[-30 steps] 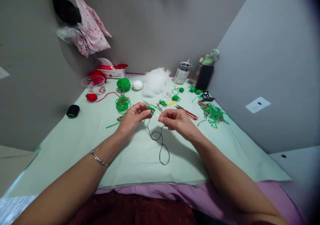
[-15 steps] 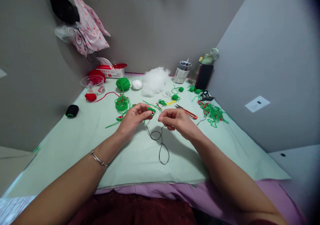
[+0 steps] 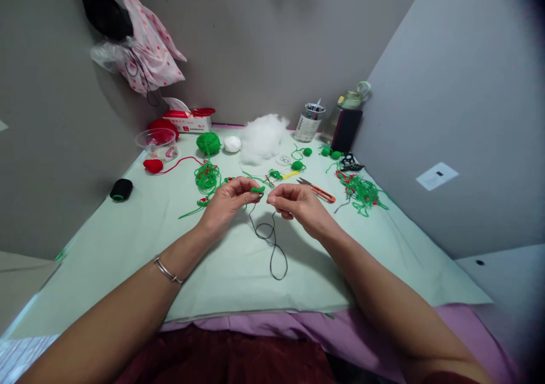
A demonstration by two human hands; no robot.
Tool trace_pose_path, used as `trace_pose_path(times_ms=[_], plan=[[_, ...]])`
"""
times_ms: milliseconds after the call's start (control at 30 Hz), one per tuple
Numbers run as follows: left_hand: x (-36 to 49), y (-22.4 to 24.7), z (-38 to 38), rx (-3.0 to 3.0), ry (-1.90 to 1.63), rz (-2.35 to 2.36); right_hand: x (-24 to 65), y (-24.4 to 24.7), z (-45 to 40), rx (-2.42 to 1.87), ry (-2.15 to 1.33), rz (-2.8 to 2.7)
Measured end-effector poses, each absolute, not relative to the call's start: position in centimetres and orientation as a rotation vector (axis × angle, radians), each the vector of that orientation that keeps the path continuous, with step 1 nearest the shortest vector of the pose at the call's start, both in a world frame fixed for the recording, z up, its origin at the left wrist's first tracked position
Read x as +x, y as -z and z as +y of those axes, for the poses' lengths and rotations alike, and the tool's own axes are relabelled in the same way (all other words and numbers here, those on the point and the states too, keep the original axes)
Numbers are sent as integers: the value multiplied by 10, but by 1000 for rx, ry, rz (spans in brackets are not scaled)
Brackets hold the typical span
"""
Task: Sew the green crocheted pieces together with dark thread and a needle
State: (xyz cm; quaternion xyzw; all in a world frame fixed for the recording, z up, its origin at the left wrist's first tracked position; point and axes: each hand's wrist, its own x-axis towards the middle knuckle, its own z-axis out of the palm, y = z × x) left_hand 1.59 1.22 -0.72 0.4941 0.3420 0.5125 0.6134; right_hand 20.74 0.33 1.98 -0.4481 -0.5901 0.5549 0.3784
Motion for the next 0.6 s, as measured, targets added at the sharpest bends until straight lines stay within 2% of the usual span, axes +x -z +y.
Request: trace_pose_path(times_ms=[167, 600], plan=[[15, 9, 14, 1181, -1192, 836, 208, -19, 5, -1129, -1346, -1574], [16, 11, 11, 1404, -1256, 894, 210, -20, 3, -1151, -1419, -1570]])
